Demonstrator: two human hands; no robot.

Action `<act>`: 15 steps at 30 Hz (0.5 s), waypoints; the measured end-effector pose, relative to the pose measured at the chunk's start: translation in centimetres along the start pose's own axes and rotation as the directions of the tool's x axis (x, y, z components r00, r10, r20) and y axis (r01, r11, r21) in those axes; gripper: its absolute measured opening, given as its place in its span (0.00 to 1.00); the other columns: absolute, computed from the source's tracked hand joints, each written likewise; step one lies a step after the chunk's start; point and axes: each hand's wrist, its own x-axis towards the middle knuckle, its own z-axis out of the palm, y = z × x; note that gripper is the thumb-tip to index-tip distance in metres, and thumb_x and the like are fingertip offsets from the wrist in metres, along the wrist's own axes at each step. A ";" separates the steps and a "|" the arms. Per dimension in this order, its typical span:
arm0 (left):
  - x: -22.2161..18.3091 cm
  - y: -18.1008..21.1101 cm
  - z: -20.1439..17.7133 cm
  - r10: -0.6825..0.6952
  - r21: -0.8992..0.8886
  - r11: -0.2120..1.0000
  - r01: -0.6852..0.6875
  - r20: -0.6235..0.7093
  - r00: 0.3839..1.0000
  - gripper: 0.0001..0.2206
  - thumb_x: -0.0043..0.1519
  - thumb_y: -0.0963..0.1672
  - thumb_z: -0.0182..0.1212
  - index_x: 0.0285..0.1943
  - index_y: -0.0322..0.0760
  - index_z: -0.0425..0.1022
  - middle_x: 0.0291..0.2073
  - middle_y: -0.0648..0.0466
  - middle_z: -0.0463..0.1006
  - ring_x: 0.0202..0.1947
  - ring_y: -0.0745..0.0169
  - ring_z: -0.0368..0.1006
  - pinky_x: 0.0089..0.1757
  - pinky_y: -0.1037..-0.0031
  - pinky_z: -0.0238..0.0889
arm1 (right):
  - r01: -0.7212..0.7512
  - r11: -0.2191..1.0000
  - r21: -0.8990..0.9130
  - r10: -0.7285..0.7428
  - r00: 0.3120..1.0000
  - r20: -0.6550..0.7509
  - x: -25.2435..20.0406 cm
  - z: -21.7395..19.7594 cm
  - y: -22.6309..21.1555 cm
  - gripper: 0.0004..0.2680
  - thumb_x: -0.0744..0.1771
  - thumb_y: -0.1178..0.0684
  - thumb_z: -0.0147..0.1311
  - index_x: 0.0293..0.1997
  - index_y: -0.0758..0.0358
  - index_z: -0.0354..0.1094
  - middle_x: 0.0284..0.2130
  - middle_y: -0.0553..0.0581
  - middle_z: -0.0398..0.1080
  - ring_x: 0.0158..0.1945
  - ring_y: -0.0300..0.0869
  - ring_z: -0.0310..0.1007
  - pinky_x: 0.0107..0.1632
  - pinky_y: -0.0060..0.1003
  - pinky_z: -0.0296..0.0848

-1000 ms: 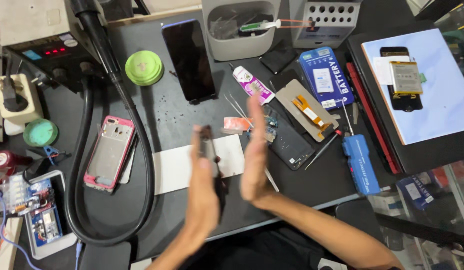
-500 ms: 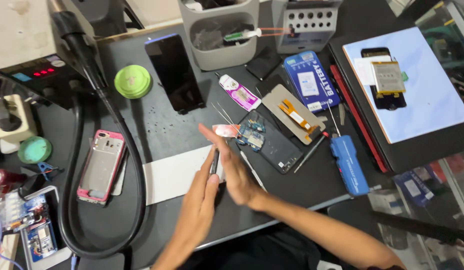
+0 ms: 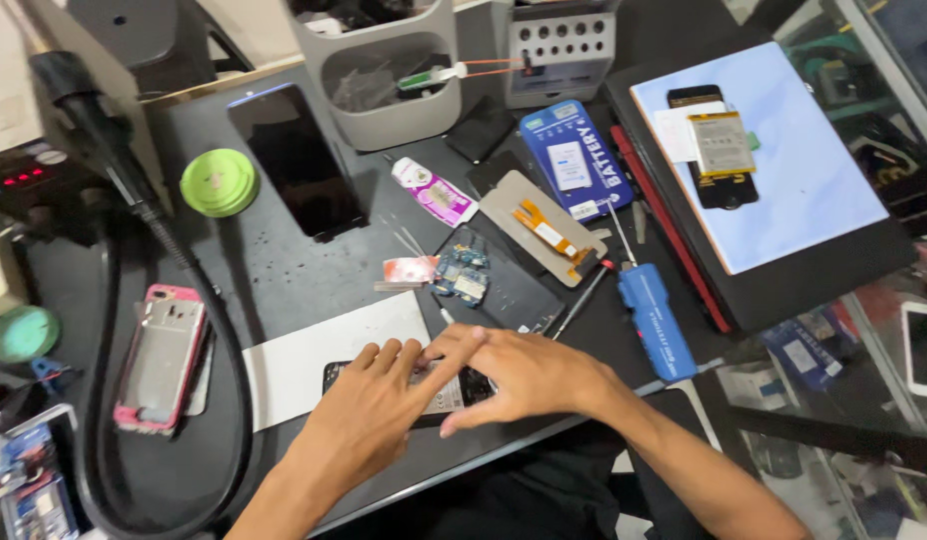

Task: The person uses a white stylus and a blue electric screwdriver to scrape adhesive residue from the inside of a smartphone chassis. They then use tweezers to remove small debris and place the chassis on a white tile. Finally, they pick up a blue smartphone and position a heat gun over it.

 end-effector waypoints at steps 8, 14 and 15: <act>4.7 2.1 0.1 0.125 0.100 0.989 -0.105 -0.215 0.969 0.46 0.52 0.41 0.66 0.81 0.54 0.42 0.52 0.34 0.72 0.54 0.33 0.69 0.56 0.50 0.61 | -0.203 0.976 -0.085 0.181 0.961 -0.211 -3.6 -0.1 1.1 0.25 0.59 0.45 0.68 0.55 0.67 0.61 0.50 0.61 0.66 0.54 0.57 0.68 0.54 0.45 0.70; 6.5 3.0 0.4 0.181 0.117 0.983 -0.141 -0.491 0.852 0.39 0.57 0.39 0.60 0.79 0.60 0.52 0.70 0.31 0.57 0.72 0.27 0.51 0.66 0.39 0.43 | -0.197 0.956 -0.217 0.011 0.763 -0.646 -6.4 -3.8 3.3 0.21 0.60 0.52 0.69 0.54 0.64 0.62 0.54 0.65 0.63 0.58 0.59 0.67 0.57 0.46 0.69; 6.6 3.2 0.6 0.171 0.080 0.985 -0.151 -0.522 0.836 0.38 0.58 0.39 0.60 0.79 0.60 0.52 0.72 0.31 0.55 0.73 0.27 0.49 0.67 0.38 0.41 | -0.301 0.919 -0.254 0.029 0.695 -0.718 -6.9 -4.8 4.1 0.21 0.61 0.52 0.68 0.54 0.64 0.61 0.53 0.65 0.63 0.58 0.59 0.67 0.58 0.47 0.69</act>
